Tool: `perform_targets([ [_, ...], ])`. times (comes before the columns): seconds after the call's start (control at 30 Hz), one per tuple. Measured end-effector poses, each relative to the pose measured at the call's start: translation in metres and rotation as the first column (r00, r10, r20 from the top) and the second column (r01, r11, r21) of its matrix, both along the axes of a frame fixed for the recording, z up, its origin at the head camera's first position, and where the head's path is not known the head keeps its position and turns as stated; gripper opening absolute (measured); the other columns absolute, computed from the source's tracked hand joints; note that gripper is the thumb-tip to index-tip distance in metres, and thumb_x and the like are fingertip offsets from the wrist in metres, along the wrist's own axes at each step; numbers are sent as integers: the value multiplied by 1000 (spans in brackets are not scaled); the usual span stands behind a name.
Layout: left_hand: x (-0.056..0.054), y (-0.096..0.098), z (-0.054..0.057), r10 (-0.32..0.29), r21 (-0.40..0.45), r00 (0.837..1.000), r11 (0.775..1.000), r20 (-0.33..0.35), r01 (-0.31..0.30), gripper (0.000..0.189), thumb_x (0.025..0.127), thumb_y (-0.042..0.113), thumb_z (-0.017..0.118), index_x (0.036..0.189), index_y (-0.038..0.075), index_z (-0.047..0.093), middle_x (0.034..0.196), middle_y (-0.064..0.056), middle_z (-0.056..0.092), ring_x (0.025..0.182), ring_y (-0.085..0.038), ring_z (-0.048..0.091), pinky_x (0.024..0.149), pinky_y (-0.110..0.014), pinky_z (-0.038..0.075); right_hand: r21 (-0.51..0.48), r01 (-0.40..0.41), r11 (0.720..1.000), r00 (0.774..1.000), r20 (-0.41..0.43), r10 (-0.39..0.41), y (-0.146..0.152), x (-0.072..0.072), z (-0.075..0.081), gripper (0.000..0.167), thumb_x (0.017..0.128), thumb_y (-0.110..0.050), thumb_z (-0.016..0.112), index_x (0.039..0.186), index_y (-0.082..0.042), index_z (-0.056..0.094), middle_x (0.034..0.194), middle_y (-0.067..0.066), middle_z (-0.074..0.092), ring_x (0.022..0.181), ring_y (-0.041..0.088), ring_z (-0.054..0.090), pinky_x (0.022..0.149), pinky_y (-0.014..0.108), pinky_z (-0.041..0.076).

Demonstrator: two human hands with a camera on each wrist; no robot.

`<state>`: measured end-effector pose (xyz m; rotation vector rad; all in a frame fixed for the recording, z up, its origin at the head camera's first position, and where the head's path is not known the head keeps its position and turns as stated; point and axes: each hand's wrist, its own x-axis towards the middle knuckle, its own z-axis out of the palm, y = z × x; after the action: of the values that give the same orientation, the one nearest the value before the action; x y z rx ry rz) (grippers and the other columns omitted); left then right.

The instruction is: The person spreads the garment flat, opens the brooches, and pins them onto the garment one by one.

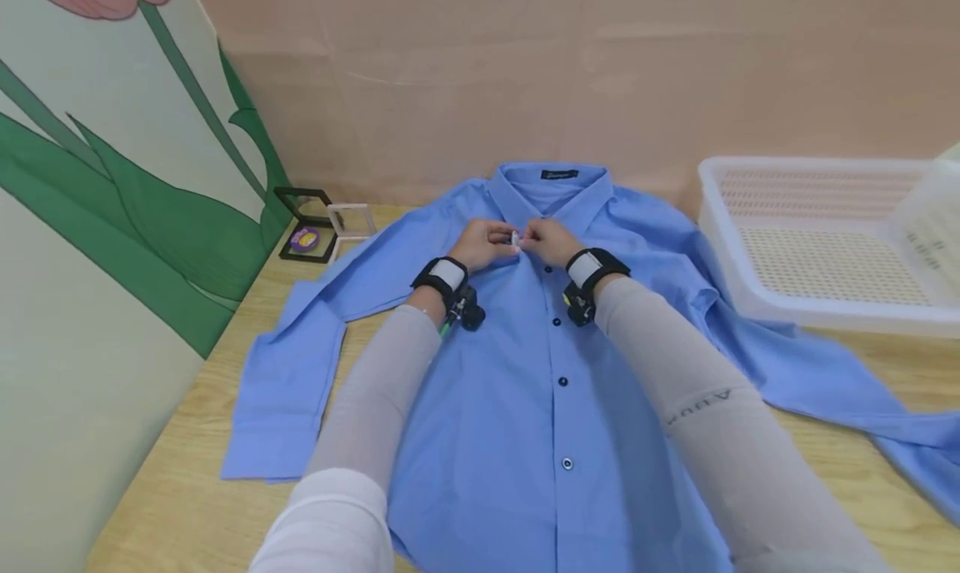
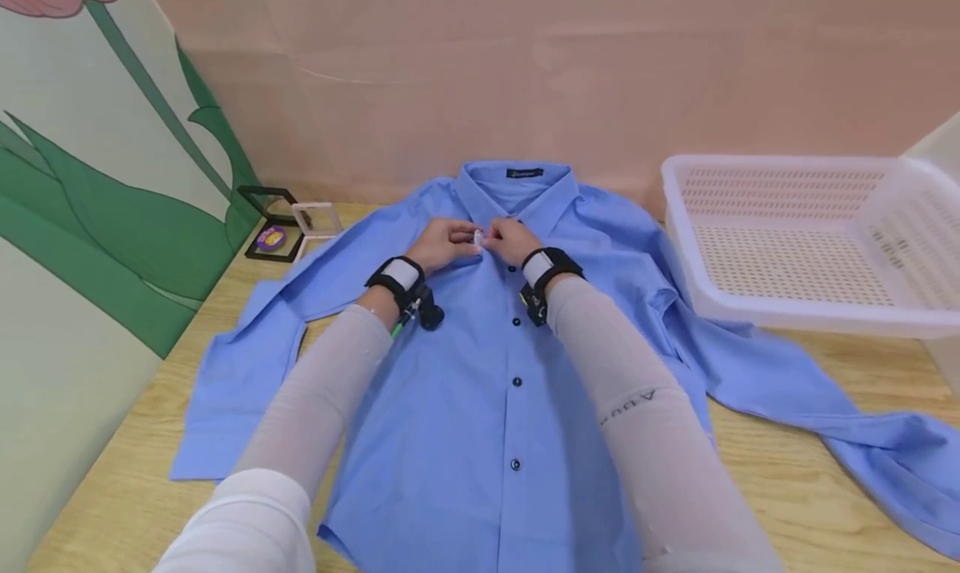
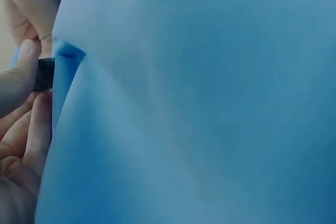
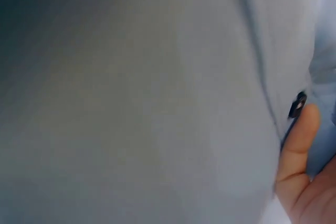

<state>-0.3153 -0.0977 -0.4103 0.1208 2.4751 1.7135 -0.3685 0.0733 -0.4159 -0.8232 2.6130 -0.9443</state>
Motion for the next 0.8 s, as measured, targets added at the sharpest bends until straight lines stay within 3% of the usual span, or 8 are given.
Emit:
perform_targets([
  [0.2, -4, 1, -2, 5, -92, 999, 996, -32, -8, 42, 92, 3, 68, 132, -3, 60, 131, -18, 65, 123, -24, 63, 99, -27, 52, 21, 14, 1000, 999, 51, -15, -3, 2, 1, 23, 106, -16, 47, 86, -4, 48, 78, 7, 47, 68, 18, 45, 64, 31, 38],
  [0.4, -7, 3, -5, 13, -129, 998, 991, -62, -21, 42, 90, 4, 71, 131, -2, 61, 132, -17, 65, 123, -23, 63, 99, -26, 52, 43, 42, 998, 996, 79, -45, -4, 0, -2, 25, 106, -18, 45, 85, -5, 46, 76, 5, 44, 66, 17, 43, 63, 30, 36],
  [0.63, -5, 5, -6, 17, -153, 994, 988, -103, -33, 42, 91, 6, 71, 131, -1, 62, 132, -16, 65, 124, -23, 62, 100, -26, 52, 100, 68, 993, 991, 107, -79, -7, 6, 1, 25, 108, -22, 38, 91, -4, 44, 80, 7, 42, 71, 21, 44, 66, 32, 37],
  [0.8, -3, 6, -7, 15, -165, 990, 986, -139, -38, 41, 91, 6, 71, 130, -1, 62, 131, -16, 66, 124, -23, 63, 99, -28, 52, 139, 57, 989, 995, 79, -69, -10, 5, -2, 30, 109, -21, 33, 104, 3, 49, 90, 15, 48, 82, 29, 49, 75, 39, 40],
])
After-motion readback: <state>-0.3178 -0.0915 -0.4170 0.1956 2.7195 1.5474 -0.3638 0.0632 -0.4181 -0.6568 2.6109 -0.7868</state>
